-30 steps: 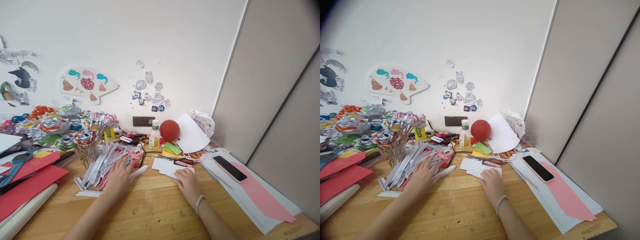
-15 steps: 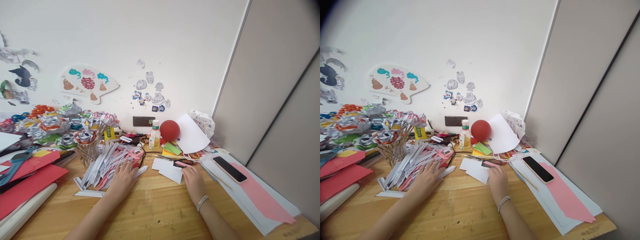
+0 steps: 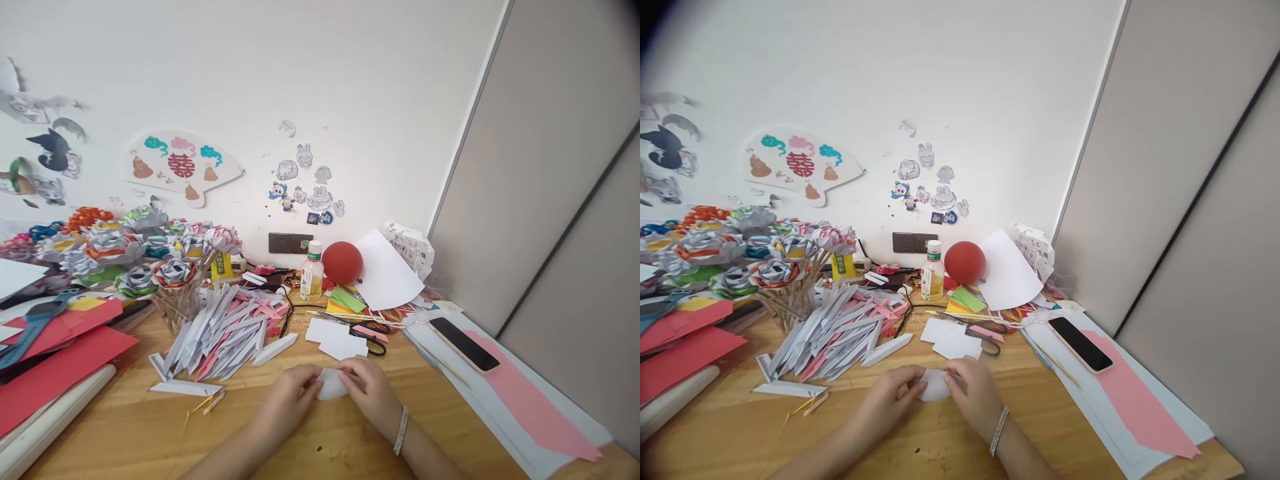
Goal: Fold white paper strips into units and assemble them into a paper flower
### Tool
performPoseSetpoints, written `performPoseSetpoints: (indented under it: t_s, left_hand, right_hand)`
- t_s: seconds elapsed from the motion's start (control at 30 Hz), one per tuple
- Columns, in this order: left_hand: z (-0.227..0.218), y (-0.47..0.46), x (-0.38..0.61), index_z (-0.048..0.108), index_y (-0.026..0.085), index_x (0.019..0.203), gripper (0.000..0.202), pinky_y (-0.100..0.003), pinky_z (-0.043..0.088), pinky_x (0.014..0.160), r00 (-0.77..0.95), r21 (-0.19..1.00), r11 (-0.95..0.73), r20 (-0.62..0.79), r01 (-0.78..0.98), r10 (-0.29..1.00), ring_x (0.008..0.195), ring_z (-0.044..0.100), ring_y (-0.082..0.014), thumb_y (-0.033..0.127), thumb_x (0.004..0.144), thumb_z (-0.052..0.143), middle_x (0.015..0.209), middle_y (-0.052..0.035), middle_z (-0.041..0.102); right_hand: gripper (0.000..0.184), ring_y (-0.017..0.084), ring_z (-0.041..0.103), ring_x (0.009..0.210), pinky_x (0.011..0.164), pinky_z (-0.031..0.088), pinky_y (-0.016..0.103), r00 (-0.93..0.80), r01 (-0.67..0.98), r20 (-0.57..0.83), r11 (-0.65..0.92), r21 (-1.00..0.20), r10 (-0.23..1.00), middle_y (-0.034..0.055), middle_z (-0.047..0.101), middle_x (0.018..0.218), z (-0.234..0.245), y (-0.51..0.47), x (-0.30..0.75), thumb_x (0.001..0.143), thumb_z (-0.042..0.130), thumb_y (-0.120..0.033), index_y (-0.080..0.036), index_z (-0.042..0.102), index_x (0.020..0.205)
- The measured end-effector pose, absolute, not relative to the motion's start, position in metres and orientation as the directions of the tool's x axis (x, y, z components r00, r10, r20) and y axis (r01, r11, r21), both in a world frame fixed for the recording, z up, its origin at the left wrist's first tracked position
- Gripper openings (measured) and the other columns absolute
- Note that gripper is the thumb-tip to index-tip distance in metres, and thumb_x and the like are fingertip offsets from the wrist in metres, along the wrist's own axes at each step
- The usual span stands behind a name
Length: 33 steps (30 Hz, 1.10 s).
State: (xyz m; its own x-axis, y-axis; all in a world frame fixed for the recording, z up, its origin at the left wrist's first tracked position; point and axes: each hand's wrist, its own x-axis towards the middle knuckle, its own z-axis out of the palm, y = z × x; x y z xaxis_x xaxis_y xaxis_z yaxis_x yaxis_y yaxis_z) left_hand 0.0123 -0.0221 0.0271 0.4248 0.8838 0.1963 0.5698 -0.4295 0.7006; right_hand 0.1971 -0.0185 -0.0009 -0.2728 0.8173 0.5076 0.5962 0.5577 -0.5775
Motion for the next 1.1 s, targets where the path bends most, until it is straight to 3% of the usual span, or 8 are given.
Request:
performPoseSetpoints:
  t_s: [0.23, 0.33, 0.43, 0.5, 0.67, 0.83, 1.0, 1.1]
  left_hand:
    - [0.018, -0.004, 0.001, 0.057, 0.015, 0.077, 0.024, -0.023, 0.037, 0.056, 0.312, 0.902, -0.227, 0.110, 0.368, 0.944, 0.059, 0.049, -0.0138, 0.036, 0.077, 0.044, 0.062, 0.0019, 0.053]
    - [0.020, -0.005, -0.001, 0.057, 0.015, 0.074, 0.026, -0.023, 0.038, 0.055, 0.330, 0.883, -0.241, 0.105, 0.403, 0.938, 0.058, 0.050, -0.0140, 0.037, 0.078, 0.042, 0.061, 0.0014, 0.055]
    - [0.025, -0.008, -0.004, 0.058, 0.016, 0.075, 0.017, -0.025, 0.041, 0.063, 0.352, 0.713, -0.427, 0.264, 0.555, 0.898, 0.069, 0.054, -0.0154, 0.025, 0.077, 0.044, 0.072, -0.0015, 0.061]
    - [0.027, -0.009, -0.007, 0.060, 0.018, 0.078, 0.016, -0.027, 0.041, 0.070, 0.447, 0.493, -0.574, 0.360, 0.654, 0.819, 0.078, 0.055, -0.0168, 0.012, 0.071, 0.045, 0.080, -0.0029, 0.063]
    - [0.024, -0.010, -0.010, 0.060, 0.018, 0.070, 0.013, -0.031, 0.041, 0.065, 0.674, 0.012, -0.681, 0.141, 0.732, 0.726, 0.073, 0.057, -0.0196, 0.010, 0.073, 0.050, 0.075, -0.0032, 0.064]
    - [0.017, -0.028, 0.005, 0.060, 0.017, 0.080, 0.005, -0.033, 0.039, 0.064, 0.665, -0.166, -0.645, 0.230, 0.746, 0.710, 0.076, 0.055, -0.0217, 0.017, 0.077, 0.055, 0.080, -0.0051, 0.063]
    - [-0.006, -0.058, 0.029, 0.058, 0.019, 0.075, 0.007, -0.028, 0.034, 0.058, 0.827, -0.230, -0.818, 0.360, 0.528, 0.433, 0.070, 0.052, -0.0171, 0.020, 0.080, 0.054, 0.073, -0.0019, 0.062]
    - [-0.013, -0.062, 0.032, 0.060, 0.019, 0.087, 0.009, -0.028, 0.037, 0.063, 0.794, -0.207, -0.786, 0.349, 0.583, 0.498, 0.081, 0.054, -0.0192, 0.020, 0.081, 0.053, 0.086, -0.0039, 0.063]
  right_hand:
    - [0.015, 0.020, 0.059, 0.080, 0.067, 0.046, 0.029, -0.193, 0.575, 0.381, 0.419, -0.703, 0.904, 0.0056, 0.066, 0.086, 0.002, -0.015, 0.206, 0.078, 0.049, -0.023, -0.018, 0.061, 0.087]
    - [0.012, 0.018, 0.058, 0.073, 0.064, 0.045, 0.028, -0.218, 0.590, 0.425, 0.466, -0.659, 0.878, 0.0046, 0.065, 0.079, 0.002, -0.016, 0.204, 0.080, 0.049, -0.021, -0.018, 0.060, 0.082]
    - [0.014, 0.018, 0.055, 0.074, 0.067, 0.043, 0.030, -0.329, 0.611, 0.567, 0.628, -0.482, 0.755, 0.0047, 0.063, 0.076, 0.003, -0.019, 0.202, 0.082, 0.045, -0.017, -0.019, 0.058, 0.078]
    - [0.016, 0.017, 0.052, 0.075, 0.068, 0.042, 0.030, -0.459, 0.587, 0.601, 0.731, -0.348, 0.654, 0.0049, 0.062, 0.078, 0.002, -0.022, 0.200, 0.083, 0.043, -0.013, -0.019, 0.057, 0.078]
    - [0.010, 0.016, 0.050, 0.075, 0.068, 0.041, 0.029, -0.647, 0.553, 0.474, 0.795, -0.247, 0.597, 0.0039, 0.060, 0.078, 0.000, -0.027, 0.196, 0.081, 0.048, -0.015, -0.018, 0.055, 0.075]
    - [0.009, 0.018, 0.047, 0.087, 0.077, 0.039, 0.031, -0.561, 0.643, 0.428, 0.698, -0.314, 0.709, 0.0045, 0.057, 0.095, 0.001, -0.030, 0.193, 0.074, 0.051, -0.011, -0.018, 0.054, 0.071]
    - [0.008, 0.017, 0.047, 0.083, 0.075, 0.038, 0.029, -0.478, 0.692, 0.348, 0.590, -0.417, 0.807, 0.0019, 0.056, 0.088, 0.000, -0.029, 0.190, 0.072, 0.055, -0.011, -0.019, 0.054, 0.071]
    - [0.007, 0.017, 0.047, 0.084, 0.075, 0.037, 0.029, -0.417, 0.698, 0.311, 0.520, -0.493, 0.854, 0.0020, 0.056, 0.088, -0.001, -0.027, 0.190, 0.073, 0.057, -0.012, -0.019, 0.056, 0.075]
